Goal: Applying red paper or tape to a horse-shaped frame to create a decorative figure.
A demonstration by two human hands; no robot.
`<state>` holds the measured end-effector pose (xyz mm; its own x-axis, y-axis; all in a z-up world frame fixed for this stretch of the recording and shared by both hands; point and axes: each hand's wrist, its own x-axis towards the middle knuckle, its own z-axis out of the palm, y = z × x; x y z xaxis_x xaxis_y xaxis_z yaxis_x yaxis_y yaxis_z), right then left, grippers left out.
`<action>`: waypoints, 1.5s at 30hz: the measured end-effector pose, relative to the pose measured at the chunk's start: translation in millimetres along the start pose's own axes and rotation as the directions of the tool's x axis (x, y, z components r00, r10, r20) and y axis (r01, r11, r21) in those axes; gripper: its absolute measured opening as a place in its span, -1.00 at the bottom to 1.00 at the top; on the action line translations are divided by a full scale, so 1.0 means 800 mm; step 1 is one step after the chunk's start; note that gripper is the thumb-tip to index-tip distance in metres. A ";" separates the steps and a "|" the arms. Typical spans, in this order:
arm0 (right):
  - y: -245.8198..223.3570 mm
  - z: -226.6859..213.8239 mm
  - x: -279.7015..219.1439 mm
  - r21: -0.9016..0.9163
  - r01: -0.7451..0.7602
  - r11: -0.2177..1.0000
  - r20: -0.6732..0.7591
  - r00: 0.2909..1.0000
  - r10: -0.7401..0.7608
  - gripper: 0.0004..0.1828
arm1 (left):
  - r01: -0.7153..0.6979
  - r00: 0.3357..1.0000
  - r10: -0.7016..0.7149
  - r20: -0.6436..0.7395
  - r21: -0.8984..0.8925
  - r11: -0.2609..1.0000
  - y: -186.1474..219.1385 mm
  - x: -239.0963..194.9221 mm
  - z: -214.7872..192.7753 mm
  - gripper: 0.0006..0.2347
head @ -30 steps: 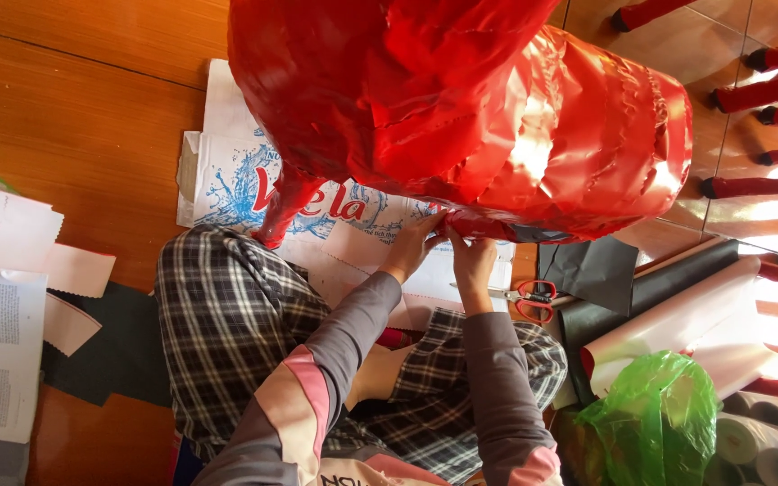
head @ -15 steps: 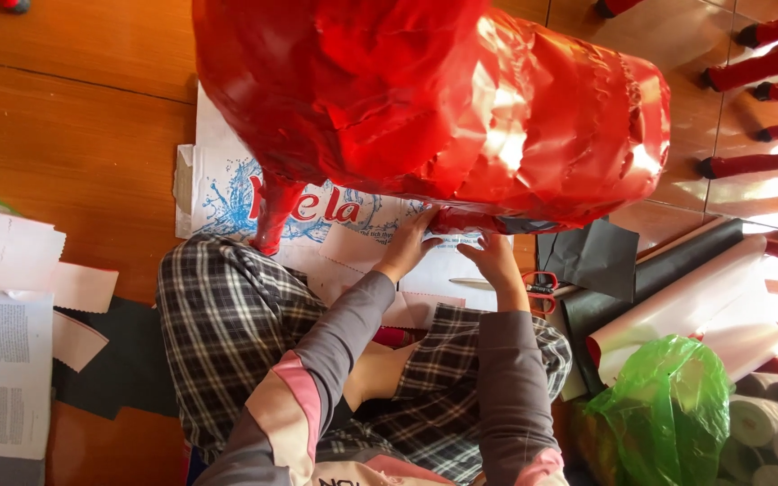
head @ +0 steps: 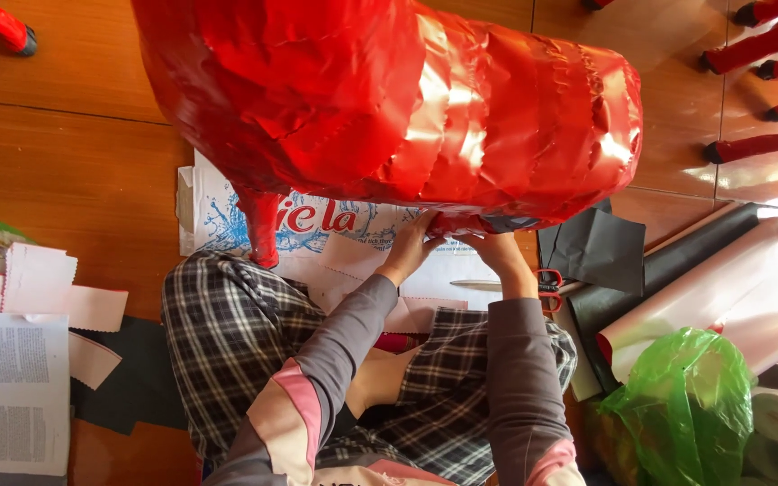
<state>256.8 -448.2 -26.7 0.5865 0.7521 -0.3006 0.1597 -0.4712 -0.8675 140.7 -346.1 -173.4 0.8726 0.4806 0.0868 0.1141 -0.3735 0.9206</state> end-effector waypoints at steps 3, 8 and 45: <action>-0.031 -0.004 -0.004 0.052 -0.022 0.998 0.027 0.999 0.020 -0.59 | 0.002 1.000 -0.002 0.004 0.015 1.000 0.011 0.001 -0.005 -0.48; -0.028 -0.006 -0.002 0.057 -0.039 0.998 0.050 0.998 0.036 -0.57 | 0.008 1.000 -0.008 0.018 0.012 1.000 0.014 0.004 -0.008 -0.52; 0.015 0.121 0.004 0.185 0.126 0.975 -0.618 0.786 0.016 -0.86 | -0.027 1.000 0.026 -0.007 -0.143 0.989 0.007 -0.009 -0.019 -0.49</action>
<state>183.5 -406.9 -76.9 0.9544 0.2985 -0.0045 0.0828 -0.2792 -0.9567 127.7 -339.7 -163.0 0.8720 0.4762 0.1135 0.0214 -0.2687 0.9630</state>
